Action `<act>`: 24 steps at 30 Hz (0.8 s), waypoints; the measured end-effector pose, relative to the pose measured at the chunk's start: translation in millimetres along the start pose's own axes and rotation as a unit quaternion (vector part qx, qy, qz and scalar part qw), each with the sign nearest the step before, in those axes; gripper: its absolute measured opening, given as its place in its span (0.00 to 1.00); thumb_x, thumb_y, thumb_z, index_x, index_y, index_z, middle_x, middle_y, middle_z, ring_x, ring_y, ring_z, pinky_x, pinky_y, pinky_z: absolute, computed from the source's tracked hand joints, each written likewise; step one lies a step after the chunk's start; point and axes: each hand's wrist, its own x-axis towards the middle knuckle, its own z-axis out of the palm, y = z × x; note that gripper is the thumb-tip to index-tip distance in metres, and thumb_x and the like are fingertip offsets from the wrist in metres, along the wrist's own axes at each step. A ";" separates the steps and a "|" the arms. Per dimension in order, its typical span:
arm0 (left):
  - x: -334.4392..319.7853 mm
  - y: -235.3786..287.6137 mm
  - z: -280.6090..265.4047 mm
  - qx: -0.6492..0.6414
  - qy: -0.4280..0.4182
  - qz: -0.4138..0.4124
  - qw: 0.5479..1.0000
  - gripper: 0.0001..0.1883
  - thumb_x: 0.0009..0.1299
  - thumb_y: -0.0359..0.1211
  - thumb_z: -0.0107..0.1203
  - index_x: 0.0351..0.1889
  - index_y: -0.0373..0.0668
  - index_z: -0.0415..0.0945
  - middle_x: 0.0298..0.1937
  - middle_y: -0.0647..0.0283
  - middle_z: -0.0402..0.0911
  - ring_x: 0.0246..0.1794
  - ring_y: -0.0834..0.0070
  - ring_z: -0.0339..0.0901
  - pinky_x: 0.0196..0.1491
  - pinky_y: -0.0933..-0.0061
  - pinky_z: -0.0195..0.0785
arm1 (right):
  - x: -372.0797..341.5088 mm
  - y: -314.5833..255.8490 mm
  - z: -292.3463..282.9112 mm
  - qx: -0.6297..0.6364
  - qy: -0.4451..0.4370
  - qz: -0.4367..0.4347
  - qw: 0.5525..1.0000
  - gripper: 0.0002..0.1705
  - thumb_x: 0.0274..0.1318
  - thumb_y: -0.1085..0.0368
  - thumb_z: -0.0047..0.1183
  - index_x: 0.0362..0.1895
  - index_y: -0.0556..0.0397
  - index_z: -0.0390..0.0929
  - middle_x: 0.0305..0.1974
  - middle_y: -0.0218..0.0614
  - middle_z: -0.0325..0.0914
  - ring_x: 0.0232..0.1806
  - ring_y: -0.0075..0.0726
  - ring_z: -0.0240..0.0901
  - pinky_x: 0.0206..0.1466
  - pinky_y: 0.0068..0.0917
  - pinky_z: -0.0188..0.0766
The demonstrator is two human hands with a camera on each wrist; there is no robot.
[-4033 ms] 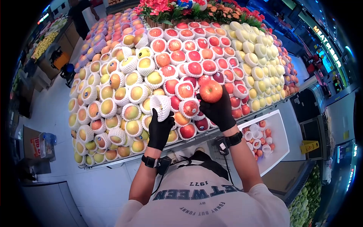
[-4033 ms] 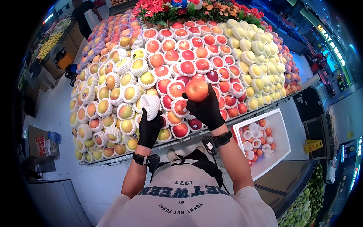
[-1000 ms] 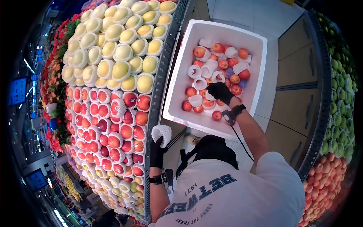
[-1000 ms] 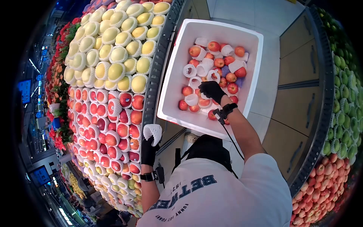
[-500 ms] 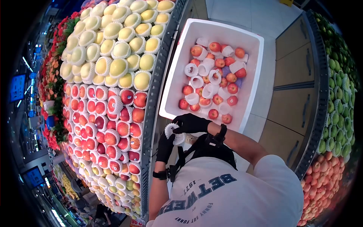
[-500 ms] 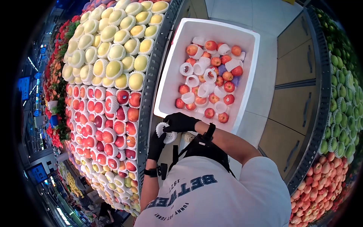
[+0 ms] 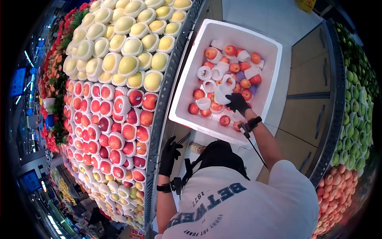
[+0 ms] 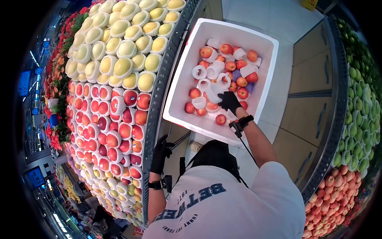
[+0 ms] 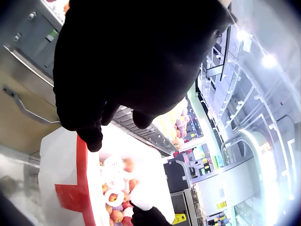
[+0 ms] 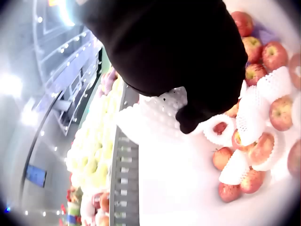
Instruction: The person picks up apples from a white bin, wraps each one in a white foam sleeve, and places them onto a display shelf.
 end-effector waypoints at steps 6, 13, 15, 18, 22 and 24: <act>-10.7 -4.7 -15.5 -0.011 0.017 -0.007 1.000 0.21 0.76 0.40 0.44 0.63 0.42 0.66 0.37 0.61 0.81 0.24 0.85 0.69 0.26 0.84 0.62 | 14.3 10.7 -55.9 0.068 0.203 -0.106 0.971 0.14 0.59 0.70 0.50 0.49 0.55 0.77 0.35 0.37 0.78 0.29 0.28 0.74 0.25 0.23 0.70; -24.9 -11.6 -30.9 -0.053 0.042 -0.001 0.998 0.19 0.76 0.40 0.44 0.60 0.41 0.70 0.36 0.62 0.81 0.24 0.85 0.69 0.27 0.84 0.61 | 25.9 6.6 -30.9 0.230 0.054 -0.114 0.965 0.26 0.47 0.78 0.57 0.55 0.57 0.73 0.53 0.37 0.74 0.49 0.30 0.75 0.45 0.24 0.75; -29.9 -15.8 -37.5 -0.056 0.060 -0.011 0.997 0.18 0.76 0.41 0.45 0.55 0.40 0.73 0.34 0.63 0.81 0.23 0.85 0.68 0.25 0.84 0.60 | 28.0 6.7 -17.4 0.283 -0.018 -0.075 0.956 0.26 0.50 0.79 0.53 0.57 0.57 0.71 0.51 0.37 0.74 0.46 0.30 0.77 0.39 0.22 0.77; -39.2 -30.3 -52.9 -0.095 0.079 -0.037 0.992 0.14 0.75 0.42 0.47 0.41 0.42 0.76 0.26 0.68 0.76 0.19 0.87 0.64 0.22 0.84 0.53 | 29.0 10.9 16.7 0.223 -0.036 -0.076 0.971 0.14 0.64 0.60 0.44 0.49 0.51 0.75 0.36 0.32 0.80 0.31 0.29 0.78 0.28 0.23 0.73; -45.5 -56.1 -76.2 -0.208 0.109 -0.006 0.972 0.14 0.73 0.42 0.49 0.26 0.48 0.66 0.18 0.76 0.60 0.16 0.87 0.55 0.20 0.82 0.46 | 35.3 6.7 23.0 -0.422 -0.016 -0.255 0.870 0.14 0.52 0.65 0.54 0.43 0.55 0.76 0.25 0.36 0.76 0.24 0.34 0.74 0.24 0.32 0.69; -54.5 -58.2 -89.5 -0.210 0.115 0.047 0.970 0.15 0.73 0.42 0.50 0.25 0.48 0.67 0.18 0.76 0.60 0.16 0.87 0.55 0.20 0.81 0.46 | 25.4 9.3 28.2 -0.466 0.070 -0.362 0.804 0.24 0.38 0.74 0.56 0.47 0.58 0.77 0.26 0.43 0.77 0.27 0.46 0.75 0.29 0.38 0.70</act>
